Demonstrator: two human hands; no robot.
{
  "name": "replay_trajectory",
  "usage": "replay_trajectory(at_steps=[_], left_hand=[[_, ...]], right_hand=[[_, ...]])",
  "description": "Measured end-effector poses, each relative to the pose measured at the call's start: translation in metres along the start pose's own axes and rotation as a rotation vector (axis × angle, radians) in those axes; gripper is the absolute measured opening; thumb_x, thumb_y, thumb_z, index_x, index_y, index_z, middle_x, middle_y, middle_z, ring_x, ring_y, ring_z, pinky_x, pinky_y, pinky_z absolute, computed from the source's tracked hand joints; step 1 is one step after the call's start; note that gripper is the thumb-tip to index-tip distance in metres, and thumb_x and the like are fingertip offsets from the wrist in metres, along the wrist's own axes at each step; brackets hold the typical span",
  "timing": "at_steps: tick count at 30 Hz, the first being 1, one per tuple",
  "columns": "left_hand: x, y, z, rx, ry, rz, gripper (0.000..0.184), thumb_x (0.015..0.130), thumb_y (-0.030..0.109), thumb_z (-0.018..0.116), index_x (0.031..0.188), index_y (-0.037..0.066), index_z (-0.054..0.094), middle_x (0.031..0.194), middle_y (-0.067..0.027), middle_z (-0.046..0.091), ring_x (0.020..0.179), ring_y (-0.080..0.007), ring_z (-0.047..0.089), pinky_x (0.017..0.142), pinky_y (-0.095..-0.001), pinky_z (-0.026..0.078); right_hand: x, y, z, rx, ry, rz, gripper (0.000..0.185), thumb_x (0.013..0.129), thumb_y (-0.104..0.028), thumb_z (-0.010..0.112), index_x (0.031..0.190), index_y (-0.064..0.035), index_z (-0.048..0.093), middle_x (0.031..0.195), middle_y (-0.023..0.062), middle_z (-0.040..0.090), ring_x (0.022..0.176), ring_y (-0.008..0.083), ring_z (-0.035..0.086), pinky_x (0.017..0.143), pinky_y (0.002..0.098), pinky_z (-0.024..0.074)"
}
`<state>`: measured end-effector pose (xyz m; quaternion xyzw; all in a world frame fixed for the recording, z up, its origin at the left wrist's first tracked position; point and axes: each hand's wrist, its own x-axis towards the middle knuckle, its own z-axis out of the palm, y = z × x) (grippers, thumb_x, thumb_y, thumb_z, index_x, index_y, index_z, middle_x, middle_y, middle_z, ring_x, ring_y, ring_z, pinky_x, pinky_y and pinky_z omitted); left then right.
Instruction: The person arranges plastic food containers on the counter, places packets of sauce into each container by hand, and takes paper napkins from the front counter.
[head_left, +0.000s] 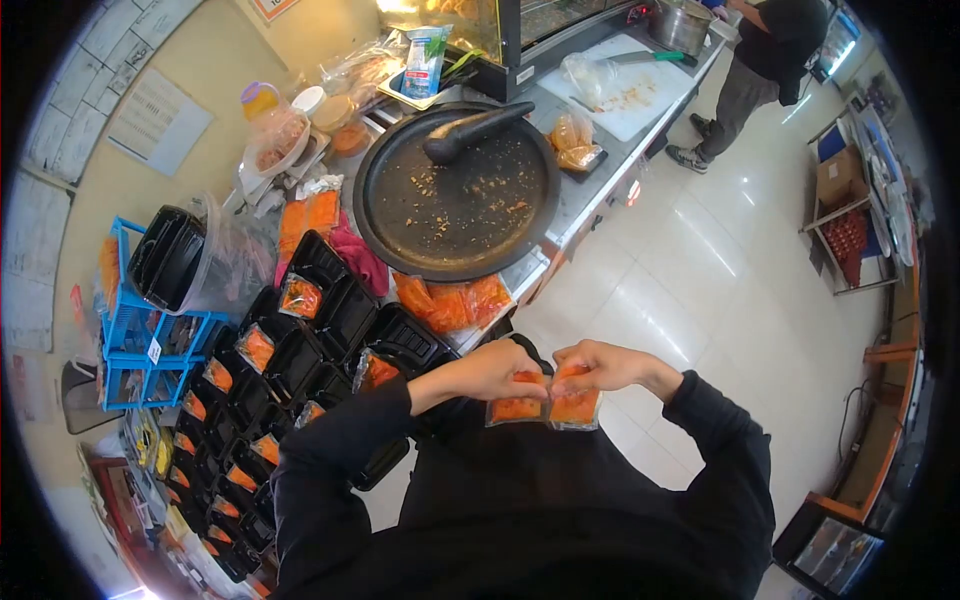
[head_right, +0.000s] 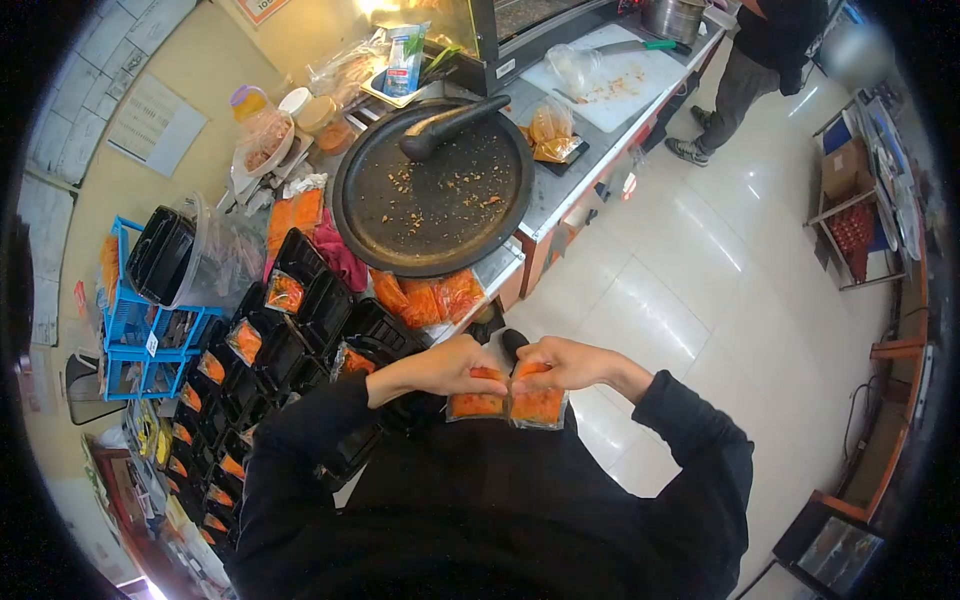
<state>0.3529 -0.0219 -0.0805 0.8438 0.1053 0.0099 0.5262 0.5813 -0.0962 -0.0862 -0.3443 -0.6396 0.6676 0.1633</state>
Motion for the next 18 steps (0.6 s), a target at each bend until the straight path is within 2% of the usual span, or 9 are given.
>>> replay_trajectory(at_steps=[1,4,7,10,11,14,15,18], left_hand=[[-0.003,0.0,0.005,0.02,0.079,0.036,0.02,0.087,0.025,0.07,0.083,0.005,0.071,0.063,-0.0109,0.061,0.053,-0.0236,0.057,0.053,-0.0331,0.041],[-0.007,0.002,0.02,-0.046,0.159,-0.019,0.024,0.085,0.028,0.07,0.086,0.005,0.072,0.068,-0.013,0.064,0.061,-0.0281,0.061,0.058,-0.0349,0.046],[-0.015,0.009,0.014,-0.123,0.255,-0.02,0.02,0.088,0.024,0.068,0.088,0.004,0.073,0.069,-0.0106,0.067,0.06,-0.0221,0.064,0.057,-0.0307,0.047],[-0.03,0.012,-0.004,-0.278,0.39,-0.261,0.021,0.089,0.02,0.069,0.086,0.0,0.071,0.067,-0.0059,0.067,0.061,-0.0075,0.061,0.055,-0.0247,0.046],[-0.033,0.004,-0.005,-0.174,0.466,-0.242,0.023,0.092,0.021,0.066,0.09,-0.002,0.07,0.073,-0.0041,0.069,0.066,-0.0054,0.062,0.059,-0.0229,0.048],[-0.028,-0.008,0.006,-0.444,0.753,-0.413,0.028,0.096,0.022,0.061,0.094,-0.005,0.068,0.077,-0.0034,0.068,0.069,-0.0072,0.061,0.063,-0.0243,0.048],[-0.022,-0.007,0.007,-0.379,0.816,-0.363,0.032,0.098,0.024,0.057,0.097,-0.007,0.067,0.079,-0.0021,0.067,0.074,-0.0078,0.06,0.068,-0.0247,0.048],[-0.003,-0.02,0.03,-0.387,0.958,-0.309,0.035,0.1,0.026,0.052,0.092,-0.004,0.067,0.073,0.0013,0.059,0.069,-0.0046,0.052,0.06,-0.024,0.043]], right_hand=[[-0.004,0.003,0.001,0.091,0.053,-0.031,0.032,0.091,-0.031,0.067,0.097,0.0,0.07,0.069,-0.0009,0.051,0.066,0.0112,0.049,0.06,0.0291,0.0393],[-0.012,0.009,0.01,0.219,0.094,0.05,0.029,0.092,-0.029,0.067,0.089,0.0002,0.069,0.071,-0.0007,0.049,0.067,0.0093,0.047,0.061,0.0284,0.0384],[-0.031,0.034,0.001,0.169,0.184,0.128,0.027,0.092,-0.027,0.066,0.091,-0.0001,0.069,0.073,-0.0011,0.055,0.07,0.0076,0.051,0.063,0.0262,0.0416],[-0.054,0.033,-0.008,0.296,0.416,0.327,0.028,0.093,-0.027,0.065,0.095,-0.0004,0.07,0.079,0.0001,0.063,0.074,0.0081,0.058,0.069,0.0246,0.0472],[-0.057,0.04,-0.008,0.313,0.556,0.321,0.028,0.095,-0.026,0.062,0.096,0.001,0.068,0.085,0.0036,0.068,0.078,0.0096,0.063,0.074,0.0248,0.0506],[-0.041,0.014,0.005,0.595,0.733,0.144,0.028,0.096,-0.025,0.06,0.098,0.0016,0.066,0.086,0.0051,0.068,0.079,0.01,0.063,0.075,0.0253,0.051],[-0.027,0.014,0.02,0.687,0.841,0.05,0.025,0.096,-0.023,0.06,0.1,0.0011,0.065,0.086,0.0055,0.068,0.079,0.0102,0.062,0.074,0.0258,0.0506],[0.033,-0.007,0.055,0.541,1.121,-0.052,0.024,0.096,-0.022,0.06,0.098,0.001,0.064,0.089,0.0043,0.065,0.081,0.01,0.06,0.074,0.0263,0.0494]])
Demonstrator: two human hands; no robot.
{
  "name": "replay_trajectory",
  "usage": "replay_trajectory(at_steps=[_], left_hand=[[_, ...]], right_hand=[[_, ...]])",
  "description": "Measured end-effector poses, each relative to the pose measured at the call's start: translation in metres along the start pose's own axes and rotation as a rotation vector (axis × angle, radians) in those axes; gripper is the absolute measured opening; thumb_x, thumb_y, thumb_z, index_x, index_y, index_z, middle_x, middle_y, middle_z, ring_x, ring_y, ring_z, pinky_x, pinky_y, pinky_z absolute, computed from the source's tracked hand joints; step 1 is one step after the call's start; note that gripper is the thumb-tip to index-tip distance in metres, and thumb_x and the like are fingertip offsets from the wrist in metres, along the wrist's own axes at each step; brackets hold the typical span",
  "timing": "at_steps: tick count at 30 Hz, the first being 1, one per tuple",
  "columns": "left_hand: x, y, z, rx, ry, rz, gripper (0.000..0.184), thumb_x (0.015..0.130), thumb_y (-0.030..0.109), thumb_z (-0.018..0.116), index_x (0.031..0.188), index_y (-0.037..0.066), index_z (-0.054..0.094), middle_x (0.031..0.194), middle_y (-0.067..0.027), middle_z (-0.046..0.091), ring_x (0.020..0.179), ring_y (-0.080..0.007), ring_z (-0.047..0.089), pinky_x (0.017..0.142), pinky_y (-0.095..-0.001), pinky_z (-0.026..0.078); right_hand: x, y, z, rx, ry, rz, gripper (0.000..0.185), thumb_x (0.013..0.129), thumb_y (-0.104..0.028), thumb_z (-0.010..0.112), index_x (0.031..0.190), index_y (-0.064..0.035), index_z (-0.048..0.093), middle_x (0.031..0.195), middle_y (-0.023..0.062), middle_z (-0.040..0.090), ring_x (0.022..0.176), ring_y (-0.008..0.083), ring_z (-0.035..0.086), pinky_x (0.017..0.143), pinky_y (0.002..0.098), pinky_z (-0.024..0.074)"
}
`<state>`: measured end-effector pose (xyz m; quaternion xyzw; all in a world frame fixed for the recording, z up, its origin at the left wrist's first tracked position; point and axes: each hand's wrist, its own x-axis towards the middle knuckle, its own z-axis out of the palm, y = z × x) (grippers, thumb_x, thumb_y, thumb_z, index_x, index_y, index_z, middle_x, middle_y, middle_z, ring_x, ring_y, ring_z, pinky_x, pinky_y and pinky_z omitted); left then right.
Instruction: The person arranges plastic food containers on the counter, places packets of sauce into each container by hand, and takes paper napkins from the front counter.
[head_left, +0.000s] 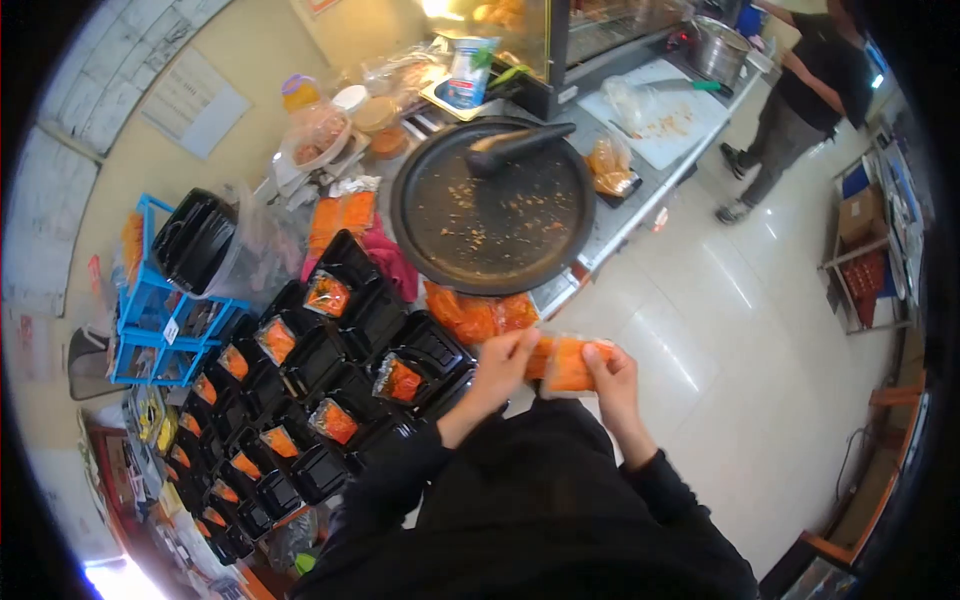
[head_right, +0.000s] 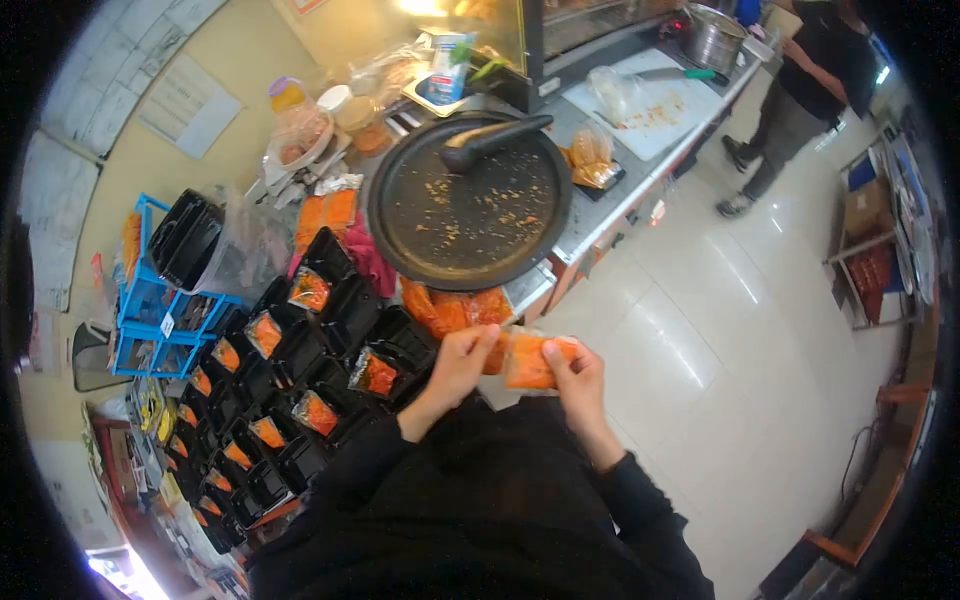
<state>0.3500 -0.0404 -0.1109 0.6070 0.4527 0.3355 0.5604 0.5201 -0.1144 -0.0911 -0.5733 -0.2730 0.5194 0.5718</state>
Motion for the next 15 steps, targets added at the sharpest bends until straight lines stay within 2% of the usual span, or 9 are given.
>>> replay_trajectory(at_steps=[1,4,5,6,8,10,11,14,15], left_hand=[[-0.001,-0.002,0.004,-0.047,0.004,-0.068,0.035,0.101,0.027,0.051,0.09,-0.003,0.067,0.071,0.0033,0.056,0.065,-0.0035,0.048,0.057,-0.0233,0.039],[0.005,-0.005,-0.005,-0.147,-0.009,-0.148,0.036,0.102,0.031,0.047,0.093,0.002,0.067,0.063,0.0071,0.046,0.055,-0.002,0.04,0.049,-0.0226,0.032],[0.007,0.0,-0.013,-0.145,-0.025,-0.181,0.036,0.103,0.032,0.046,0.096,0.002,0.067,0.062,0.0067,0.045,0.054,-0.0026,0.04,0.048,-0.0233,0.032],[0.009,0.004,-0.021,-0.145,-0.048,-0.214,0.037,0.103,0.032,0.046,0.099,0.003,0.067,0.061,0.0063,0.045,0.054,-0.0033,0.04,0.048,-0.0239,0.032],[0.019,0.004,-0.049,-0.068,-0.074,-0.194,0.038,0.103,0.033,0.043,0.11,0.002,0.065,0.07,0.001,0.056,0.063,-0.0059,0.051,0.053,-0.0234,0.04],[0.033,0.019,-0.094,-0.184,-0.085,-0.188,0.037,0.103,0.031,0.043,0.114,0.002,0.064,0.076,-0.0015,0.062,0.069,-0.0079,0.056,0.057,-0.0235,0.045],[0.042,0.025,-0.124,-0.132,0.024,-0.089,0.035,0.102,0.026,0.043,0.115,0.001,0.063,0.08,-0.0028,0.064,0.073,-0.0098,0.059,0.061,-0.0245,0.048],[0.091,0.003,-0.238,0.295,0.399,0.059,0.028,0.097,0.014,0.047,0.114,0.0,0.065,0.082,-0.0045,0.067,0.075,-0.0119,0.062,0.067,-0.0266,0.052],[0.107,0.002,-0.27,0.382,0.481,0.051,0.026,0.095,0.017,0.05,0.105,0.0,0.066,0.081,-0.0087,0.068,0.076,-0.0165,0.065,0.069,-0.0302,0.052]], right_hand=[[0.005,0.014,0.011,-0.3,0.041,-0.17,0.021,0.097,-0.021,0.059,0.098,0.0004,0.059,0.089,0.0027,0.059,0.082,0.0105,0.056,0.075,0.0253,0.047],[0.027,0.041,0.038,-0.301,0.104,-0.449,0.019,0.098,-0.02,0.057,0.098,-0.0017,0.051,0.087,0.0021,0.052,0.084,0.0109,0.052,0.077,0.0239,0.0445],[0.026,0.033,0.045,-0.158,-0.016,-0.304,0.016,0.098,-0.018,0.056,0.097,-0.0047,0.047,0.087,0.0013,0.049,0.085,0.0112,0.049,0.079,0.0234,0.0429],[0.03,0.03,0.054,-0.212,-0.03,-0.296,0.016,0.098,-0.018,0.056,0.098,-0.0048,0.047,0.088,0.001,0.049,0.086,0.0109,0.048,0.078,0.0236,0.0429],[0.04,0.024,0.068,-0.327,-0.048,-0.291,0.016,0.098,-0.018,0.055,0.099,-0.0051,0.046,0.09,0.0005,0.049,0.087,0.0104,0.047,0.078,0.024,0.0429],[0.059,0.034,0.084,-0.045,-0.044,-0.103,0.016,0.097,-0.016,0.055,0.104,-0.0049,0.046,0.097,0.0024,0.05,0.092,0.011,0.048,0.081,0.0249,0.0435],[0.068,0.037,0.093,0.097,-0.04,-0.007,0.016,0.097,-0.014,0.055,0.107,-0.0049,0.046,0.1,0.0034,0.051,0.094,0.0113,0.048,0.082,0.0253,0.0437],[0.074,0.016,0.138,0.077,0.048,-0.136,0.025,0.096,-0.01,0.054,0.118,-0.004,0.044,0.109,0.0065,0.05,0.102,0.0134,0.049,0.089,0.0282,0.0433],[0.081,0.017,0.153,-0.055,0.083,-0.373,0.036,0.092,-0.003,0.054,0.127,-0.0036,0.043,0.118,0.0112,0.05,0.11,0.0207,0.05,0.095,0.0327,0.0425]])
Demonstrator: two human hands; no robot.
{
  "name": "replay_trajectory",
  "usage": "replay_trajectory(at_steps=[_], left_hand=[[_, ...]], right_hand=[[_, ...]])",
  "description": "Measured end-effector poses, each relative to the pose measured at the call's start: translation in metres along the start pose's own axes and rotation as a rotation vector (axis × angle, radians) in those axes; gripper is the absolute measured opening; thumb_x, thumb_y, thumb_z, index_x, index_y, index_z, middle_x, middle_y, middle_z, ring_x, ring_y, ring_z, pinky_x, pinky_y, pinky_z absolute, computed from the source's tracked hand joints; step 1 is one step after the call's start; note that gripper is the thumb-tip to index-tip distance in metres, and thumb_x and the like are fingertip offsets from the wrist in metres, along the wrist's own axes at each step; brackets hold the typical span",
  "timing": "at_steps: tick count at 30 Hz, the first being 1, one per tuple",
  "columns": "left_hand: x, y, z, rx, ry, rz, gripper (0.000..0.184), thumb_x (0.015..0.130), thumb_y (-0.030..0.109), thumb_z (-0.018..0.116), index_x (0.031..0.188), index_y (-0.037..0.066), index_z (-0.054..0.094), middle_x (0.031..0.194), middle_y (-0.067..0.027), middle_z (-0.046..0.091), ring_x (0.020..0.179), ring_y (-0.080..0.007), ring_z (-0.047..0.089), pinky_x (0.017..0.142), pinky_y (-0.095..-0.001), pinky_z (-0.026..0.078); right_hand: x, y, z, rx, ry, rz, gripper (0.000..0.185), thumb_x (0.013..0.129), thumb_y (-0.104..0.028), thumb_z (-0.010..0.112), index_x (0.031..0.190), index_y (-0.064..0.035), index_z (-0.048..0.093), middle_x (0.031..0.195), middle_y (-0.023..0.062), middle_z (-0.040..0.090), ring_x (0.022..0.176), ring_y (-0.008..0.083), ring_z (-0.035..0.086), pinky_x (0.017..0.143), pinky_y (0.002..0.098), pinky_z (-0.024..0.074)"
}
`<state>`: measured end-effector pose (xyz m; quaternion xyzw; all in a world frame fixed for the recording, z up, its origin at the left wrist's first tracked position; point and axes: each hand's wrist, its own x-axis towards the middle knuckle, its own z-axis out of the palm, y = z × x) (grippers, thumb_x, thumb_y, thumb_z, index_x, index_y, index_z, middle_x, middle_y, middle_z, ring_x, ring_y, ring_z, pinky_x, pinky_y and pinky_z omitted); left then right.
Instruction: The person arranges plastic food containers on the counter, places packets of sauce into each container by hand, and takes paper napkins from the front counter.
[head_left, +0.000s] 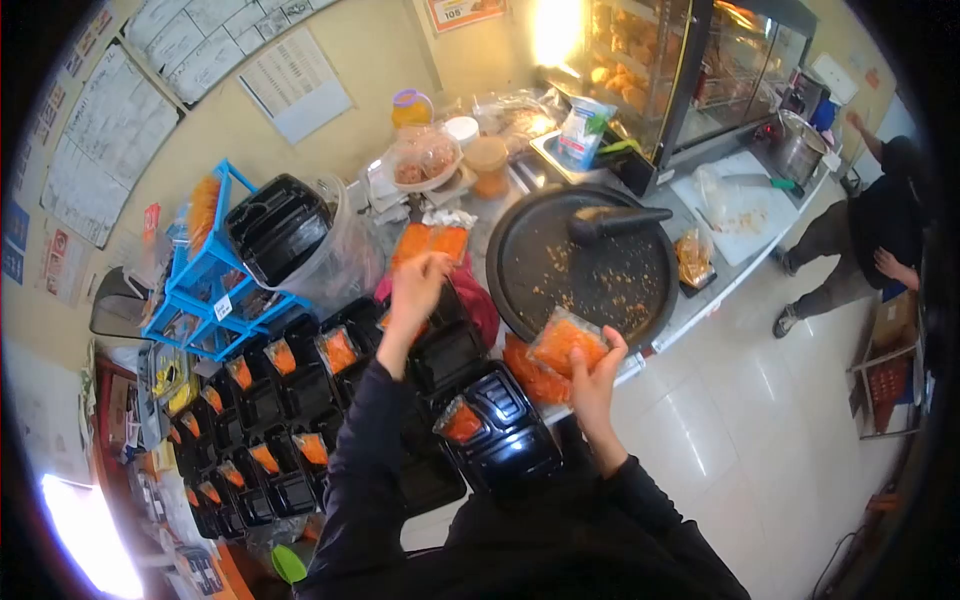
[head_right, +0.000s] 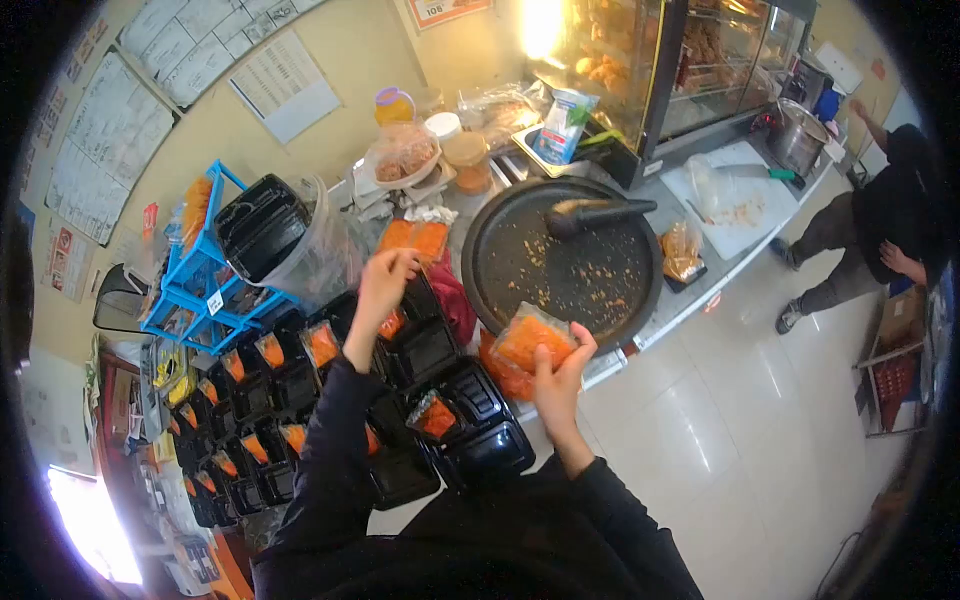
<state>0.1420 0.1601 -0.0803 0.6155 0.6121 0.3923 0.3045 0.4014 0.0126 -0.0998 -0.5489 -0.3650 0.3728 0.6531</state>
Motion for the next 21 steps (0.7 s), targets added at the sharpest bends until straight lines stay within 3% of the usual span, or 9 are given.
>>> replay_trajectory(at_steps=[3,5,6,8,11,12,14,17,21], left_hand=[[0.09,-0.102,-0.03,0.296,0.111,0.024,0.03,0.088,0.026,0.059,0.095,-0.001,0.069,0.081,-0.0176,0.07,0.084,-0.0315,0.068,0.076,-0.04,0.051],[0.121,-0.126,-0.032,0.456,0.115,-0.033,0.034,0.085,0.032,0.063,0.096,0.0,0.07,0.089,-0.021,0.069,0.091,-0.0402,0.065,0.08,-0.0449,0.05],[0.136,-0.153,-0.029,0.546,0.167,-0.001,0.033,0.084,0.031,0.064,0.095,0.0,0.07,0.091,-0.0216,0.068,0.092,-0.0406,0.065,0.08,-0.045,0.05],[0.161,-0.204,-0.017,0.721,0.267,0.057,0.03,0.082,0.028,0.067,0.095,0.001,0.07,0.096,-0.0228,0.067,0.094,-0.0414,0.064,0.081,-0.0451,0.051],[0.161,-0.165,-0.014,0.765,0.036,-0.119,0.025,0.08,0.023,0.069,0.093,0.002,0.069,0.101,-0.0224,0.066,0.095,-0.0417,0.063,0.081,-0.0457,0.051],[0.155,-0.152,-0.011,0.709,0.1,-0.135,0.024,0.08,0.023,0.07,0.092,0.002,0.069,0.1,-0.0221,0.067,0.095,-0.0415,0.063,0.081,-0.0459,0.05],[0.146,-0.136,-0.008,0.602,0.233,-0.166,0.022,0.079,0.022,0.071,0.089,0.003,0.068,0.097,-0.0215,0.067,0.093,-0.0411,0.063,0.079,-0.0464,0.05],[0.149,-0.162,-0.015,0.593,0.247,-0.046,0.019,0.082,0.022,0.07,0.086,0.004,0.067,0.087,-0.0201,0.067,0.089,-0.0404,0.063,0.078,-0.0477,0.049],[0.117,-0.102,-0.034,0.506,0.189,0.056,0.014,0.086,0.018,0.064,0.092,0.006,0.06,0.079,-0.0195,0.064,0.082,-0.0404,0.063,0.072,-0.049,0.048]], right_hand=[[0.017,-0.003,0.042,-0.382,-0.073,-0.443,0.039,0.089,-0.001,0.055,0.127,-0.0032,0.046,0.114,0.0167,0.051,0.107,0.0308,0.053,0.092,0.038,0.0437],[0.015,0.012,0.056,-0.402,-0.267,-0.333,0.038,0.088,-0.002,0.056,0.125,-0.0031,0.05,0.108,0.022,0.05,0.101,0.0385,0.053,0.087,0.0411,0.0447],[0.014,0.02,0.064,-0.394,-0.272,-0.35,0.032,0.09,-0.004,0.055,0.122,-0.0018,0.051,0.103,0.0214,0.049,0.096,0.0399,0.053,0.083,0.0423,0.045],[0.007,0.039,0.064,-0.617,-0.362,-0.431,0.033,0.085,-0.007,0.059,0.118,-0.0062,0.055,0.101,0.0175,0.051,0.093,0.0346,0.053,0.079,0.0416,0.0452],[0.01,0.042,0.057,-0.952,-0.439,-0.534,0.036,0.078,-0.011,0.066,0.113,-0.0109,0.059,0.1,0.0141,0.052,0.092,0.0308,0.05,0.077,0.0419,0.0399],[0.009,0.037,0.054,-1.019,-0.451,-0.561,0.037,0.076,-0.013,0.068,0.112,-0.0121,0.06,0.099,0.0135,0.053,0.092,0.0302,0.049,0.077,0.0418,0.0378],[0.012,0.029,0.053,-1.021,-0.443,-0.533,0.038,0.076,-0.015,0.068,0.113,-0.0129,0.059,0.102,0.0105,0.051,0.094,0.0294,0.047,0.078,0.0413,0.0352],[0.019,0.016,0.057,-0.939,-0.415,-0.509,0.041,0.075,-0.016,0.069,0.115,-0.0136,0.059,0.106,0.0092,0.049,0.099,0.0302,0.044,0.079,0.042,0.0336],[0.04,-0.009,0.069,-0.789,-0.412,-0.526,0.042,0.077,-0.012,0.068,0.117,-0.0118,0.057,0.106,0.0106,0.05,0.099,0.0313,0.046,0.08,0.0427,0.0347]])
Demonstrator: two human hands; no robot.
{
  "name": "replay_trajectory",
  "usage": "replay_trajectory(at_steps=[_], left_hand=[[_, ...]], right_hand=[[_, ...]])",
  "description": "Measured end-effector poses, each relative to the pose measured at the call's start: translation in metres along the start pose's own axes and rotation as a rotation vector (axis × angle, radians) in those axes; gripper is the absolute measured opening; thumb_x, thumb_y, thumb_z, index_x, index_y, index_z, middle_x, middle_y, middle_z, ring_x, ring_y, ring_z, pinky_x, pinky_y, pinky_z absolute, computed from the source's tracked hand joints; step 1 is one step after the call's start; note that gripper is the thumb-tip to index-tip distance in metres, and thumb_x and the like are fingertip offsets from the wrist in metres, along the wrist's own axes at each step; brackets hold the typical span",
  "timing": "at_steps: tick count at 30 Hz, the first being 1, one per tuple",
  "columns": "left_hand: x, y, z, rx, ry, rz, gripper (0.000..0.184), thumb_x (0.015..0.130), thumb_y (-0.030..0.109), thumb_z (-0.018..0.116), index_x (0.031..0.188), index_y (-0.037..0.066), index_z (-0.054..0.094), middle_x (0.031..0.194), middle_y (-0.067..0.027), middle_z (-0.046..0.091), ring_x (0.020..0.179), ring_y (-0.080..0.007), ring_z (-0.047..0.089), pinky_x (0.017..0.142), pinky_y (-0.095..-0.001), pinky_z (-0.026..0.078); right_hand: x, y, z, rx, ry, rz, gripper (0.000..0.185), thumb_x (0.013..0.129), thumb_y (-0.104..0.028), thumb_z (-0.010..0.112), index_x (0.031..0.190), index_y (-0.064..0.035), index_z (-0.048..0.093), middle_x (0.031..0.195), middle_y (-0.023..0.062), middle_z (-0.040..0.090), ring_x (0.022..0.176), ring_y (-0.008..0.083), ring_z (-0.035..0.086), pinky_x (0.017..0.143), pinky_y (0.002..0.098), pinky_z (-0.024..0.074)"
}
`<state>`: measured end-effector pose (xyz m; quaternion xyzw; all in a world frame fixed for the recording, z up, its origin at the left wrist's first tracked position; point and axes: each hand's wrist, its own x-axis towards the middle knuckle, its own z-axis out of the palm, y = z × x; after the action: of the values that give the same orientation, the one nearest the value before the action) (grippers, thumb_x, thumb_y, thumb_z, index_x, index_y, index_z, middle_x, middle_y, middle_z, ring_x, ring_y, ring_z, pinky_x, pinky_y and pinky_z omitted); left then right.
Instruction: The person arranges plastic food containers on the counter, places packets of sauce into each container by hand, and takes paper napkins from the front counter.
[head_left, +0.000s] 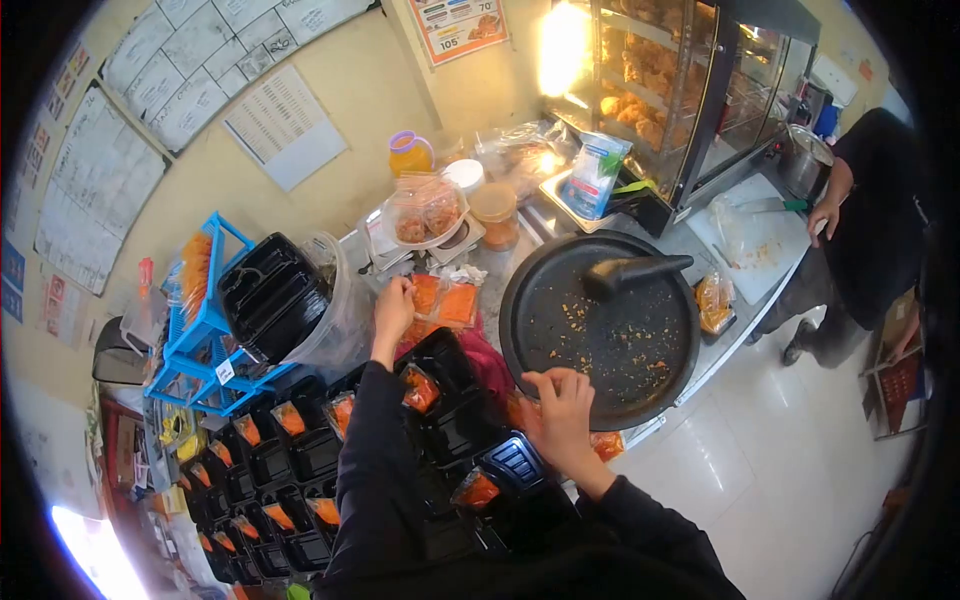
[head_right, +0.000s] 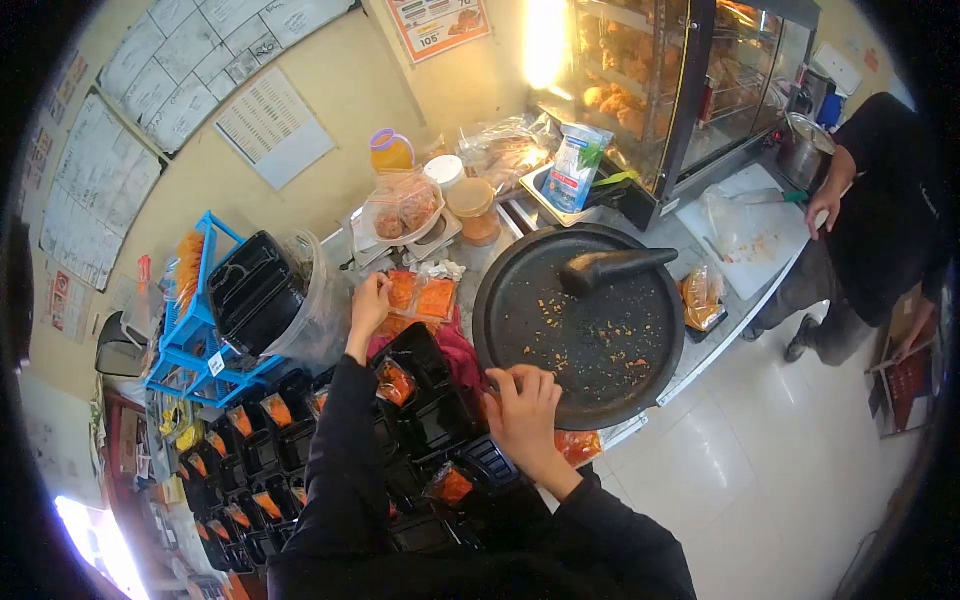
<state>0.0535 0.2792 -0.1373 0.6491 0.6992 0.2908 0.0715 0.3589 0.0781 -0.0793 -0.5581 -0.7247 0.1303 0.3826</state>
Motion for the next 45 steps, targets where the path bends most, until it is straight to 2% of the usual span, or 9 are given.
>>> replay_trajectory(at_steps=[8,12,17,22,26,33,37,40,45], left_hand=[[-0.074,0.14,-0.145,-0.151,-0.164,0.372,0.009,0.09,0.008,0.058,0.097,0.007,0.051,0.069,-0.0178,0.059,0.069,-0.0387,0.061,0.059,-0.0413,0.046],[-0.116,0.154,-0.155,-0.615,-0.338,0.16,0.011,0.092,0.006,0.059,0.096,0.004,0.05,0.076,-0.0077,0.064,0.066,-0.0226,0.062,0.059,-0.0289,0.041],[-0.162,0.188,-0.154,-0.479,-0.385,0.465,0.079,0.072,0.02,0.083,0.132,0.003,0.035,0.139,-0.0166,0.046,0.127,-0.0301,0.049,0.1,-0.0396,0.043],[-0.187,0.24,-0.112,-0.622,-0.913,0.789,0.059,0.074,0.029,0.081,0.12,0.004,0.054,0.12,-0.0131,0.057,0.116,-0.0315,0.052,0.097,-0.0403,0.04],[-0.207,0.242,-0.09,-0.538,-1.129,0.889,0.034,0.084,0.03,0.071,0.105,0.006,0.062,0.092,-0.0106,0.063,0.098,-0.0299,0.058,0.082,-0.0394,0.043],[-0.265,0.246,-0.076,-0.543,-0.789,1.032,0.019,0.095,0.026,0.055,0.088,0.009,0.058,0.07,-0.0074,0.058,0.06,-0.0295,0.059,0.051,-0.0395,0.045],[-0.289,0.251,-0.074,-0.499,-0.73,1.064,0.018,0.095,0.025,0.055,0.086,0.009,0.057,0.068,-0.0057,0.055,0.058,-0.0265,0.059,0.048,-0.0366,0.044],[-0.297,0.252,-0.076,-0.548,-0.705,1.014,0.018,0.095,0.024,0.055,0.085,0.009,0.057,0.068,-0.0057,0.054,0.057,-0.0257,0.059,0.046,-0.0357,0.043],[-0.301,0.246,-0.081,-0.521,-0.668,0.902,0.018,0.092,0.018,0.06,0.081,0.004,0.056,0.067,-0.0075,0.054,0.052,-0.0267,0.057,0.044,-0.0355,0.043]], right_hand=[[0.101,-0.025,-0.008,0.308,0.094,-0.298,0.041,0.081,-0.018,0.069,0.117,-0.006,0.054,0.119,0.0148,0.052,0.118,0.0348,0.044,0.094,0.0476,0.0351],[0.097,-0.009,-0.038,0.291,-0.266,-0.429,0.025,0.085,-0.017,0.066,0.106,-0.0058,0.061,0.107,0.0149,0.062,0.103,0.0335,0.058,0.084,0.044,0.0444],[0.059,-0.028,-0.126,0.271,-0.725,-0.396,0.011,0.088,-0.018,0.059,0.087,-0.0083,0.065,0.081,0.0096,0.067,0.078,0.0337,0.064,0.068,0.0421,0.0493],[0.034,-0.038,-0.162,0.204,-1.18,-0.34,0.015,0.087,-0.023,0.06,0.088,-0.0109,0.069,0.084,0.0094,0.069,0.079,0.0333,0.065,0.067,0.0424,0.0489],[0.009,-0.027,-0.186,0.15,-1.139,-0.252,0.017,0.088,-0.025,0.059,0.087,-0.0111,0.07,0.084,0.0125,0.068,0.079,0.0336,0.065,0.065,0.0425,0.0485],[-0.06,0.023,-0.178,0.524,-0.92,-0.238,0.018,0.095,-0.019,0.055,0.092,-0.0025,0.061,0.076,0.0118,0.062,0.07,0.0283,0.061,0.065,0.0373,0.0456],[-0.108,0.041,-0.169,0.905,-0.928,0.181,0.031,0.102,-0.024,0.047,0.091,0.0034,0.057,0.07,0.0005,0.049,0.07,0.0081,0.041,0.066,0.0264,0.0405],[-0.134,0.051,-0.164,0.988,-0.878,0.462,0.032,0.102,-0.026,0.048,0.091,0.0024,0.058,0.07,0.0006,0.05,0.07,0.008,0.043,0.066,0.0273,0.0412],[-0.144,0.057,-0.174,0.549,-0.703,0.318,0.028,0.101,-0.023,0.049,0.09,0.0007,0.059,0.068,0.0076,0.055,0.064,0.0125,0.048,0.062,0.0312,0.0429]])
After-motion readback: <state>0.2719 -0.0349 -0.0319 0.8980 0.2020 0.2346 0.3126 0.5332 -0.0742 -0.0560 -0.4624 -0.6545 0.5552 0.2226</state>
